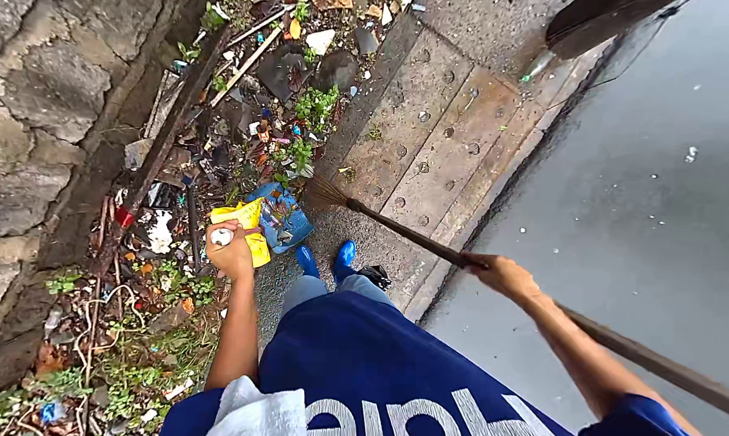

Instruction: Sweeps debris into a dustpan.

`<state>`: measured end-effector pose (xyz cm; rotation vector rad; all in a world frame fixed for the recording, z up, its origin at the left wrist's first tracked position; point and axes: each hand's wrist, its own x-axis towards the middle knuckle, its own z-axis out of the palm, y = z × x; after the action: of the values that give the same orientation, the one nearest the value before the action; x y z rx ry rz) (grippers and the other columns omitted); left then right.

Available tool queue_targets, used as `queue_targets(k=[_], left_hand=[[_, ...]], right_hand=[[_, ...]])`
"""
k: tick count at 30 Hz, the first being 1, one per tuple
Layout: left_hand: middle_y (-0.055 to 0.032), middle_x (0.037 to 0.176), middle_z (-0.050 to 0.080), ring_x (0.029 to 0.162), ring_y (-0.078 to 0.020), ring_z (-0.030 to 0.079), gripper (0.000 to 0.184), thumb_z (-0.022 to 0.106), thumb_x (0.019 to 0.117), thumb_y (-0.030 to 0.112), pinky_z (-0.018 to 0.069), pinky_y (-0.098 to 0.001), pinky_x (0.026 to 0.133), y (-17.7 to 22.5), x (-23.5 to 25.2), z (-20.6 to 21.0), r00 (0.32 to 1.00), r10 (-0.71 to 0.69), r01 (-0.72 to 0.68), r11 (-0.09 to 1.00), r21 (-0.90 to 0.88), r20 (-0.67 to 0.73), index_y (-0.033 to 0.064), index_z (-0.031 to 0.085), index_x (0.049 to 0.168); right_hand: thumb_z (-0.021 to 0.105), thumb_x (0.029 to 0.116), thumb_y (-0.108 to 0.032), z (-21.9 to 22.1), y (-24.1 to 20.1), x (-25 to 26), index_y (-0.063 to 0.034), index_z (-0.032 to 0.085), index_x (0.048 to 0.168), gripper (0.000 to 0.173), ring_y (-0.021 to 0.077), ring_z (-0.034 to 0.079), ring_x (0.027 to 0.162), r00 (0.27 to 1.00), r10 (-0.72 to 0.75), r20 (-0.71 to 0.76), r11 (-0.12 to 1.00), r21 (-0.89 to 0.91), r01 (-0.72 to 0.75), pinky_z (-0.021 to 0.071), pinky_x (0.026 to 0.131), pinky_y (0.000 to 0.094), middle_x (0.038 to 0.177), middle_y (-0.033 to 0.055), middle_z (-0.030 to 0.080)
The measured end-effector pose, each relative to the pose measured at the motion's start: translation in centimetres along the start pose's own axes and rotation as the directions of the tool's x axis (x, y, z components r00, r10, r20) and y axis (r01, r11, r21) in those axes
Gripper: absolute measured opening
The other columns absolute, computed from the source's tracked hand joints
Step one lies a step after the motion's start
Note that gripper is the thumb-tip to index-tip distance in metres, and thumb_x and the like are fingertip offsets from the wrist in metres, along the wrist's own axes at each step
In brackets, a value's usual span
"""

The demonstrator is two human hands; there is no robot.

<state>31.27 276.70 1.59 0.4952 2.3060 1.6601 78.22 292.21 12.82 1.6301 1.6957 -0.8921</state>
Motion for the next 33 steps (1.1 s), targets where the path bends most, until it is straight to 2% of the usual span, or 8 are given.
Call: queue_targets(k=[6,8,11,14,19,25,29,33], left_hand=[[-0.0080,0.098,0.070,0.090,-0.0051,0.065,0.017,0.067,0.0856,-0.006,0.0544,-0.0250,0.084,2.0,1.4,-0.1,1.000,0.007,-0.007,0.998,0.069,0.010,-0.0068,0.063,0.102],[-0.0130,0.100,0.072,0.094,-0.0121,0.067,0.018,0.068,0.0854,-0.004,0.0545,-0.0313,0.088,1.9,1.5,0.1,1.000,0.006,-0.009,0.992,0.126,0.022,-0.0070,0.066,0.103],[-0.0151,0.105,0.073,0.100,-0.0230,0.070,0.018,0.068,0.0894,0.003,0.0537,-0.0460,0.092,2.3,1.6,0.7,0.997,-0.057,0.045,0.972,0.230,0.046,-0.0024,0.070,0.106],[-0.0136,0.107,0.074,0.102,-0.0256,0.069,0.016,0.068,0.0907,0.006,0.0524,-0.0509,0.092,2.3,2.0,1.0,0.995,-0.097,0.085,0.963,0.256,0.036,0.0015,0.071,0.106],[-0.0126,0.106,0.075,0.102,-0.0260,0.070,0.016,0.069,0.0903,0.007,0.0528,-0.0525,0.091,1.2,3.6,-0.3,0.992,-0.125,0.123,0.963,0.241,-0.008,0.0026,0.072,0.105],[-0.0134,0.109,0.074,0.105,-0.0282,0.069,0.018,0.067,0.0910,0.008,0.0509,-0.0547,0.092,1.2,4.7,-1.5,0.985,-0.171,0.169,0.950,0.263,-0.017,0.0030,0.071,0.108],[-0.0125,0.108,0.074,0.104,-0.0276,0.070,0.019,0.068,0.0905,0.008,0.0512,-0.0548,0.092,0.9,5.1,-1.7,0.986,-0.165,0.162,0.954,0.252,-0.013,0.0039,0.071,0.108],[-0.0103,0.106,0.075,0.103,-0.0242,0.070,0.017,0.067,0.0890,0.006,0.0515,-0.0525,0.090,0.2,5.1,-2.2,0.988,-0.152,0.156,0.963,0.219,-0.035,0.0047,0.072,0.105]], right_hand=[[0.055,0.1066,-0.022,-3.6,-6.3,2.1,-0.0176,0.053,0.153,0.047,0.0583,0.059,0.121,0.976,0.090,-0.200,0.992,-0.072,-0.107,0.0419,0.094,0.0778,0.134,0.0322,0.062],[0.055,0.1053,-0.019,-1.3,-9.8,5.7,-0.0100,0.054,0.150,0.045,0.0588,0.058,0.120,0.973,0.098,-0.208,0.989,-0.089,-0.119,0.0436,0.093,0.0775,0.136,0.0344,0.060],[0.053,0.1034,-0.016,1.4,-13.3,6.5,-0.0136,0.052,0.151,0.048,0.0552,0.059,0.122,1.000,0.009,-0.024,0.957,-0.289,-0.016,0.0457,0.094,0.0752,0.139,0.0312,0.059],[0.055,0.1053,-0.023,-0.3,-11.1,3.2,-0.0219,0.054,0.152,0.047,0.0533,0.062,0.119,0.995,-0.071,0.063,0.940,-0.330,0.088,0.0464,0.093,0.0754,0.134,0.0276,0.064],[0.061,0.1043,-0.023,-5.1,-5.1,-3.4,-0.0220,0.061,0.146,0.042,0.0604,0.062,0.111,0.992,-0.053,-0.115,0.975,-0.222,0.026,0.0419,0.088,0.0822,0.122,0.0317,0.069],[0.055,0.1035,-0.016,2.8,-8.6,-0.8,-0.0175,0.054,0.152,0.048,0.0553,0.063,0.115,0.958,0.178,-0.226,0.951,-0.212,-0.227,0.0478,0.087,0.0760,0.137,0.0287,0.061],[0.056,0.1058,-0.021,3.5,-8.2,-0.6,-0.0206,0.054,0.152,0.046,0.0491,0.062,0.122,0.994,0.103,-0.027,0.970,-0.221,-0.106,0.0459,0.098,0.0723,0.138,0.0234,0.064],[0.060,0.1053,-0.021,0.6,-5.4,-3.4,-0.0199,0.058,0.149,0.044,0.0528,0.065,0.110,0.993,0.056,-0.101,0.997,-0.039,-0.060,0.0451,0.091,0.0752,0.126,0.0273,0.069]])
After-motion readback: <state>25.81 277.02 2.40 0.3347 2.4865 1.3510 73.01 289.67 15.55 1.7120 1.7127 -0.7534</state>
